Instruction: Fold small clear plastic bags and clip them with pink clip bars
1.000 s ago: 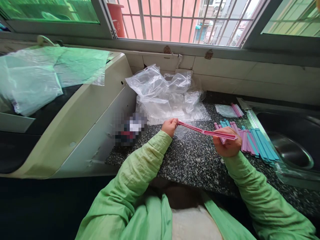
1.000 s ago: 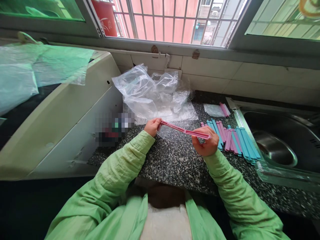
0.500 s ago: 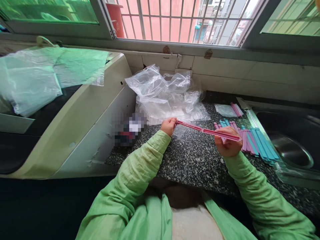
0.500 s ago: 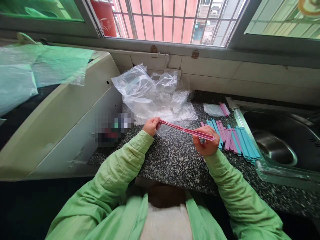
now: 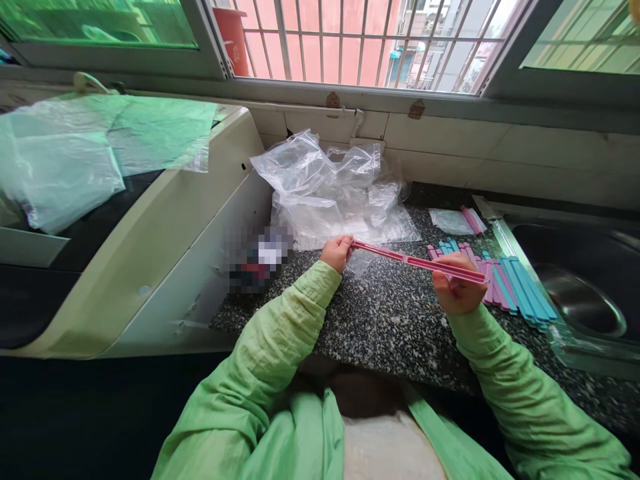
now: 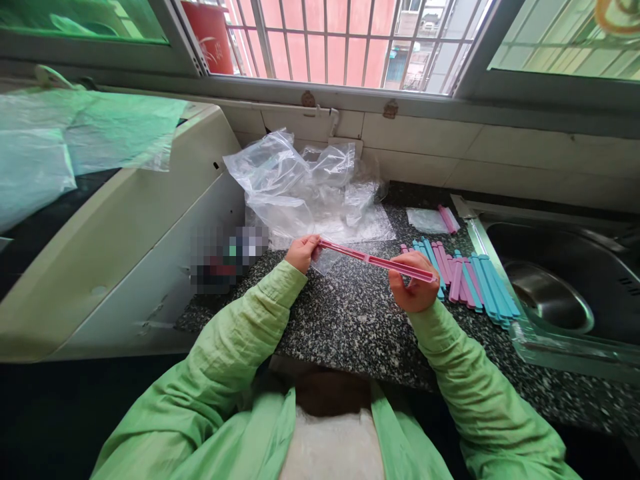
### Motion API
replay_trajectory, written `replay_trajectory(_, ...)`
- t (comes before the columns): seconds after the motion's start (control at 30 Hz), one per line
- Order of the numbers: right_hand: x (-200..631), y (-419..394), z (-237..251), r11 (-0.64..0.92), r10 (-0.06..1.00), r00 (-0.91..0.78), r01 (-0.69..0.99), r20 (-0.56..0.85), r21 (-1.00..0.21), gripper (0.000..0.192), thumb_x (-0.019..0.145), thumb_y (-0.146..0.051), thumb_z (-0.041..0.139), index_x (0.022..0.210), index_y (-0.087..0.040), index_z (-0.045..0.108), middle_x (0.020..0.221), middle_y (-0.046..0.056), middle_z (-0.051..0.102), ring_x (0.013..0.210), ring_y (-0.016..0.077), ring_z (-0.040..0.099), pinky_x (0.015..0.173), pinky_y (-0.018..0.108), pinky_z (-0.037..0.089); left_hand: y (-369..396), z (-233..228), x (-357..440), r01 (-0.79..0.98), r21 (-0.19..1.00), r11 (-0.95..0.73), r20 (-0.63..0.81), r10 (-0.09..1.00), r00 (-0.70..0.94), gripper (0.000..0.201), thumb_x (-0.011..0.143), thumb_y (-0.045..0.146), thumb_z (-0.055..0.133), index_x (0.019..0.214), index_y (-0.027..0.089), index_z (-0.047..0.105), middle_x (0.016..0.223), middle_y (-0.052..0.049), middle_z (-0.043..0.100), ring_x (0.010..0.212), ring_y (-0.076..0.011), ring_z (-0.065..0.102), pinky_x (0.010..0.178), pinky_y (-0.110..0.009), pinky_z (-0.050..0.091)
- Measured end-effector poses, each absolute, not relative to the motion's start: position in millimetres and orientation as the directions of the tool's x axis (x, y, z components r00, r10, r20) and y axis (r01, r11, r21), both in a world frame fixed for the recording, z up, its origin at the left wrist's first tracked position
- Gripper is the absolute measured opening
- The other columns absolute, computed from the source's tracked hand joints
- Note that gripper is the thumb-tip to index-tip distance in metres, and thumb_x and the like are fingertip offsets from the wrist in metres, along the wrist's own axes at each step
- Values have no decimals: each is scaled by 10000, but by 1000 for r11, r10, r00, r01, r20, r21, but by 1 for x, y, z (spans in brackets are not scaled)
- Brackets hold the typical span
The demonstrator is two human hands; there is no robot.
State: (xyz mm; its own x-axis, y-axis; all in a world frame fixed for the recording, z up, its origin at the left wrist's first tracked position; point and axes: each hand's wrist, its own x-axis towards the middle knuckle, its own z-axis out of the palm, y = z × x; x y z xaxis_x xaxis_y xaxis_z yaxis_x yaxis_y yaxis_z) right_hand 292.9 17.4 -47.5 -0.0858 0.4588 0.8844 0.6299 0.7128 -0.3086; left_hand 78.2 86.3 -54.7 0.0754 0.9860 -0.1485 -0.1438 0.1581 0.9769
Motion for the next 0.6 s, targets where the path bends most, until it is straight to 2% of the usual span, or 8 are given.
replay_trajectory(0.37,294,18,-52,729,499,-26,552,866,-404,98,715,-164,551,801,-199,584,689,18,581,625,157,547,578,323,470,86,-54,79,-197,965,173,-159,984,85,369,784,338,544,488,140,448,342,70,352,300,-28,273,356,-190,208)
replay_trajectory(0.6,294,19,-52,738,486,-45,557,873,-381,115,712,-162,543,810,-209,580,691,18,577,623,162,550,569,325,473,86,-54,79,-198,966,166,-156,985,68,361,806,264,522,477,134,453,319,72,337,293,-26,260,356,-190,183)
